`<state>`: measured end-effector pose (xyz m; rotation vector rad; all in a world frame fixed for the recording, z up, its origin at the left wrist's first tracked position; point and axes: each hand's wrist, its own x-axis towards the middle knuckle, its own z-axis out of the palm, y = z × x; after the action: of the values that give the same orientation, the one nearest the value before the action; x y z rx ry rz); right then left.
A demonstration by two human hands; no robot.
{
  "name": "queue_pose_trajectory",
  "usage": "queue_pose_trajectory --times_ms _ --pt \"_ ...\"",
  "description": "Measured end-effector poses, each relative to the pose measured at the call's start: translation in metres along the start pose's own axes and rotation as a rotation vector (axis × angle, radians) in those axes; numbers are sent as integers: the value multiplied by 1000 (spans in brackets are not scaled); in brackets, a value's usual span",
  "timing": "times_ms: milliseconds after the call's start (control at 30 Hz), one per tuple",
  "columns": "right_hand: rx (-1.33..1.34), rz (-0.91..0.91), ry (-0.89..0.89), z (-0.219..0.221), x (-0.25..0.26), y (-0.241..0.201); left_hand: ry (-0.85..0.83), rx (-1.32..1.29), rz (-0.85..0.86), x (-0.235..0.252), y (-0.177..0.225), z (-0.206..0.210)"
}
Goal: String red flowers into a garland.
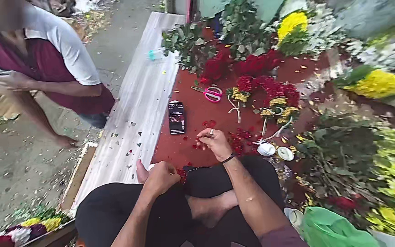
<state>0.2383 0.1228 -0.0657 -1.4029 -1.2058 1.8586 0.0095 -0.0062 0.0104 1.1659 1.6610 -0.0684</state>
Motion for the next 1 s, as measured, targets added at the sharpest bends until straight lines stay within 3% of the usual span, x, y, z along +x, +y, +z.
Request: queue_pose_trajectory --times_ms 433,600,800,1000 --pt "-19 -59 -40 2 -5 0 18 -34 -7 0 -4 -2" --pt "-93 -124 -20 11 -6 3 82 -70 -52 0 -5 -5" --pt "-4 -180 -5 30 -24 -14 201 -186 -39 8 -8 -8" --pt "150 19 -83 58 -66 -20 234 -344 -11 6 -11 -9"
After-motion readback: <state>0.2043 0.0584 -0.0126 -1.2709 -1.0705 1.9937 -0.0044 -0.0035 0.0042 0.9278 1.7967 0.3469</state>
